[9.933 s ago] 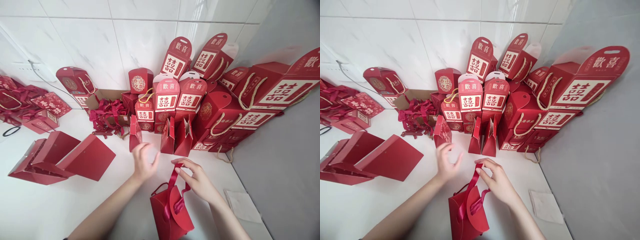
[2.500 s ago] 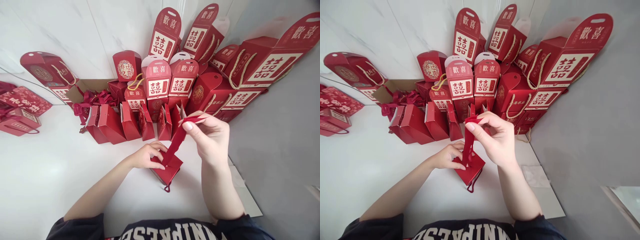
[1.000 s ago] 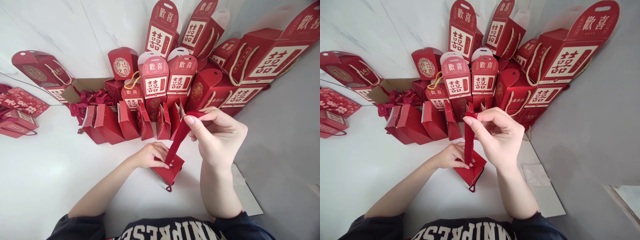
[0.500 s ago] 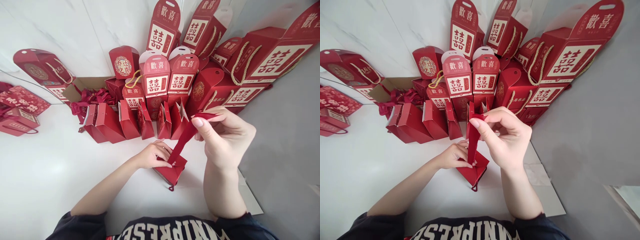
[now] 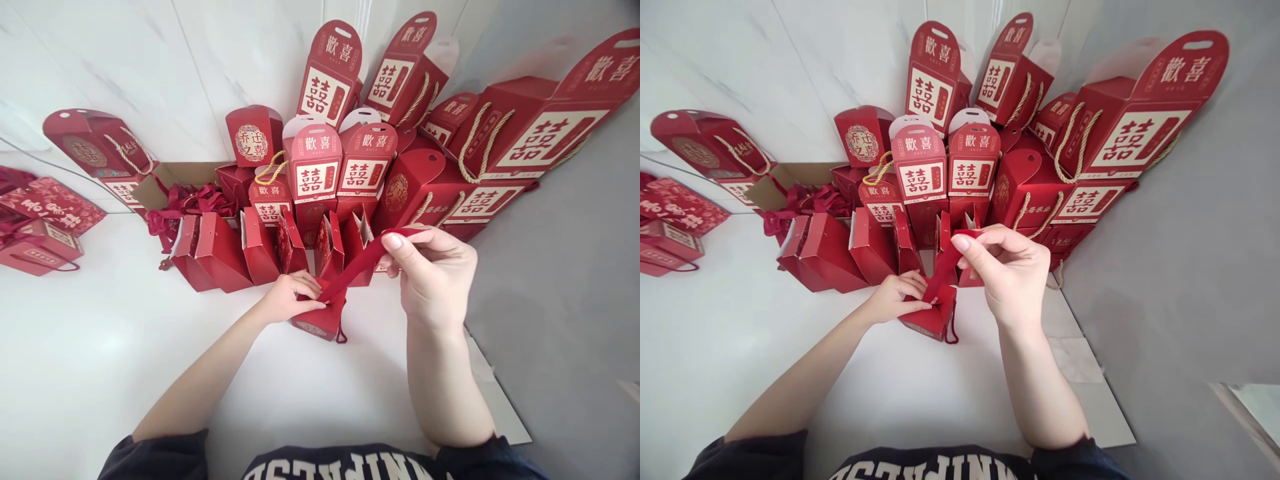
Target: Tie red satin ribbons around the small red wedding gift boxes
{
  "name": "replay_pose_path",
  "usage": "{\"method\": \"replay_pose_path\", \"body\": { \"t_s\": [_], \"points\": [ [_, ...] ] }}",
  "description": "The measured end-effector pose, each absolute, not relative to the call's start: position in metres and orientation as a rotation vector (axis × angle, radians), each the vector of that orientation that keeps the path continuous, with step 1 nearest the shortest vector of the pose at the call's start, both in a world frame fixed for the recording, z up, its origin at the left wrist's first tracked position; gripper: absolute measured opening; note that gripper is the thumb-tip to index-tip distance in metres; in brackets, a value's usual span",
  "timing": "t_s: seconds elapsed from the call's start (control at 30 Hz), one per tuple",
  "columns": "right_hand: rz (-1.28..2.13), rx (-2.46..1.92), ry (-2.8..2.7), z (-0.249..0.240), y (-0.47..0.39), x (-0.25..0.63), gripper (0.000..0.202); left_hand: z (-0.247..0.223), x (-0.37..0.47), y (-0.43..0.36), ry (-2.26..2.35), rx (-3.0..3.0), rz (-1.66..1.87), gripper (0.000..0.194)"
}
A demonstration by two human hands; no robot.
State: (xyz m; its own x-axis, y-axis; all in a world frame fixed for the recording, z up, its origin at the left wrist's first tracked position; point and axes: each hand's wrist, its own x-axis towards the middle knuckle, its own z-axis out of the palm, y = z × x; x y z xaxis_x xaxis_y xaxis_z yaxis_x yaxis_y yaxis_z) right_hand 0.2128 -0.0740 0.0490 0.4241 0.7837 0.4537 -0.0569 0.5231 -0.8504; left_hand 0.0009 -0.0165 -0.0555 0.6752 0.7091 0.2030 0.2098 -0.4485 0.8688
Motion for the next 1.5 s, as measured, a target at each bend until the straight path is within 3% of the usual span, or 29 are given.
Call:
{"method": "replay_pose_path", "body": {
  "t_s": [0.3,0.37,0.43,0.53,0.67,0.93,1.23,1.37,1.5],
  "points": [
    [0.684,-0.916,-0.985,0.046,-0.046,0.203,0.024,-0.055,0.010,-0.025,0.687,1.965,0.640,0.018],
    [0.833,-0.841,-1.207,0.049,-0.040,0.195,0.024,-0.054,0.010,-0.025,0.688,1.948,0.627,0.018],
    [0.993,-0.806,-1.536,0.050,-0.039,0.194,0.039,-0.054,0.010,-0.025,0.678,1.923,0.611,0.019],
    [1.046,-0.954,-1.874,0.040,-0.044,0.207,0.028,-0.055,0.010,-0.025,0.661,1.907,0.596,0.018],
    [1.076,-1.198,-2.085,0.003,-0.052,0.231,0.034,-0.056,0.010,-0.024,0.675,1.934,0.630,0.016],
    [1.167,-1.122,-1.855,-0.047,-0.065,0.227,0.020,-0.055,0.009,-0.023,0.576,1.855,0.577,0.014],
    [1.726,-0.743,-1.295,-0.062,-0.067,0.213,0.025,-0.061,0.006,-0.019,0.407,1.747,0.516,0.012],
    [1.757,-0.756,-1.332,-0.065,-0.068,0.217,0.043,-0.059,0.006,-0.019,0.400,1.766,0.518,0.011],
    [1.570,-0.777,-1.245,-0.072,-0.069,0.218,0.038,-0.056,0.006,-0.019,0.440,1.778,0.512,0.010]
  ]
}}
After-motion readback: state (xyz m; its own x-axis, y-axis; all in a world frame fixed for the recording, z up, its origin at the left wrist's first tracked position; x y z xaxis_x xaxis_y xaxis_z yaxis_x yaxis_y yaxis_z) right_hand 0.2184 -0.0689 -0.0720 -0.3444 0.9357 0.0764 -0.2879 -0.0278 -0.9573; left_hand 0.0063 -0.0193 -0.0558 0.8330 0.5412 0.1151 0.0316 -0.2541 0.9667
